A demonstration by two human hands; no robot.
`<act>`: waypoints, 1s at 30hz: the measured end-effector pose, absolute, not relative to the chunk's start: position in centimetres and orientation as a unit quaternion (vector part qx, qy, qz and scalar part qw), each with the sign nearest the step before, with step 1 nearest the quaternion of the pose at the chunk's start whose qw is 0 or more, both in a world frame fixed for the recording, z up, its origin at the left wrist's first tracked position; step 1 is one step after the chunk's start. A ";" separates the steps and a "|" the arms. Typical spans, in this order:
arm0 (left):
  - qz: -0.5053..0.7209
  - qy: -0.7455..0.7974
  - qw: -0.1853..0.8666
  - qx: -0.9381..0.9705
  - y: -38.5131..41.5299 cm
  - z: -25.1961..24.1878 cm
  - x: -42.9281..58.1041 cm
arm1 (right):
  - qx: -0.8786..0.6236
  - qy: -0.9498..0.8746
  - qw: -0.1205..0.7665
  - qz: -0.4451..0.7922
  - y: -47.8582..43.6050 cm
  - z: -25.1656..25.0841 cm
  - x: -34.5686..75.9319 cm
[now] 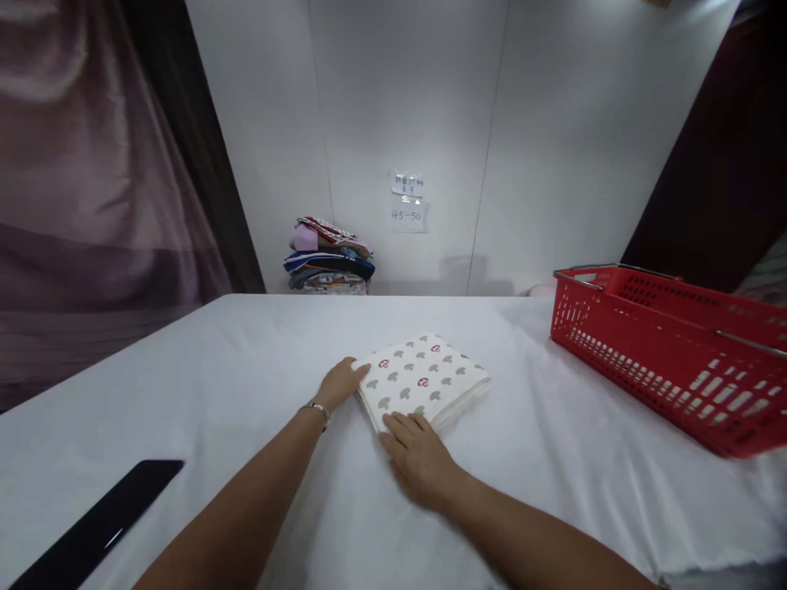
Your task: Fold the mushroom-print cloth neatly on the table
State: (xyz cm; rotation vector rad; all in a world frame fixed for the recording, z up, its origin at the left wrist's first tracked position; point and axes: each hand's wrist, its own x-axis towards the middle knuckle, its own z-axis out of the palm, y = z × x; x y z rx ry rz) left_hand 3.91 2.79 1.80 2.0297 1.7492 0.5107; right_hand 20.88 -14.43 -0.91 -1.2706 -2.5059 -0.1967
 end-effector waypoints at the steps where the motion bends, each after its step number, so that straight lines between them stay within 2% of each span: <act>1: 0.189 0.624 0.221 0.725 2.9 2.1 3.7 | -0.446 -0.878 0.162 -0.069 -14.5 -0.9 20.9; 6: 0.257 0.609 0.214 0.719 1.9 2.5 1.2 | -0.425 -0.887 0.170 -0.064 -15.0 -0.4 21.1; 13: 0.207 0.655 0.212 0.696 0.3 0.5 -0.9 | -0.406 -0.894 0.180 -0.052 -15.0 0.2 21.1; 16: 0.222 0.634 0.102 0.733 0.3 1.3 0.2 | -0.411 -0.894 0.176 -0.043 -15.0 0.2 21.1; 18: 0.244 0.575 0.013 0.781 0.0 1.9 1.4 | -0.414 -0.893 0.174 -0.039 -15.0 0.2 21.0; 20: 0.240 0.501 -0.033 0.831 -0.5 2.1 2.7 | -0.415 -0.893 0.171 -0.038 -15.1 0.2 21.0; 25: 0.139 0.449 -0.008 0.882 -1.5 0.3 4.4 | -0.415 -0.896 0.155 -0.026 -15.1 0.2 21.0; 30: 0.148 0.456 0.005 0.878 -1.3 -1.0 4.2 | -0.424 -0.894 0.145 -0.008 -15.6 0.4 21.0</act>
